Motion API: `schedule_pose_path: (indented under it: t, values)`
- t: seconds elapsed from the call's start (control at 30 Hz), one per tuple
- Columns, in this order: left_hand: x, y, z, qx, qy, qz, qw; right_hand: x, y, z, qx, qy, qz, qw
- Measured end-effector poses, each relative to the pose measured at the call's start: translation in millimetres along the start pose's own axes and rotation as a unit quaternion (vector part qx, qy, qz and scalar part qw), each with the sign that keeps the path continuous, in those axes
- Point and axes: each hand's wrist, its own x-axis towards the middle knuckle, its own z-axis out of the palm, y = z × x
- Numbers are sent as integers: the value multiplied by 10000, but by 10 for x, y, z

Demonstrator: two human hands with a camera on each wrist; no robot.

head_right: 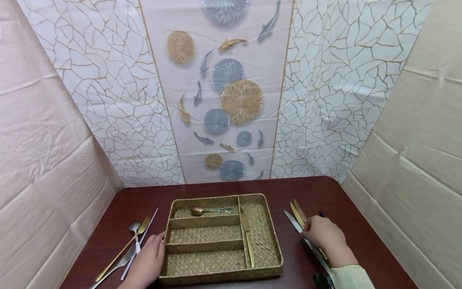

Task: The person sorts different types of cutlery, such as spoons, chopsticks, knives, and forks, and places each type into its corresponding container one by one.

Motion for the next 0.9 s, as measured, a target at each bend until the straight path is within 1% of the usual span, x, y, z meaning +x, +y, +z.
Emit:
schedule_pose_path:
  t: [0.1, 0.23, 0.37, 0.5, 0.63, 0.7, 0.8, 0.9]
  values:
    - [31, -16, -6, -69, 70, -41, 9999, 13, -11, 10, -65, -98, 30, 9999]
    - [70, -33, -9, -119, -43, -125, 9998, 7, -4, 54, -189, -91, 2, 9998]
    - [68, -61, 27, -81, -106, -122, 9998, -43, 30, 157, -241, -69, 25, 9997]
    - [50, -77, 55, -45, -58, -47, 10000, -129, 38, 246, -241, -127, 149, 9995]
    - [43, -74, 51, -58, 4, -62, 10000, -151, 24, 277, -298, -47, 101, 9995]
    - [44, -69, 44, -76, -48, -120, 9999, -137, 13, 283, -304, -90, 60, 9995]
    - [66, -54, 32, -120, -267, -289, 9992, -107, -14, 295, -329, -75, -37, 9994]
    - [98, -46, 22, -133, -412, -386, 9983, -80, -42, 311, -321, 44, -139, 9994]
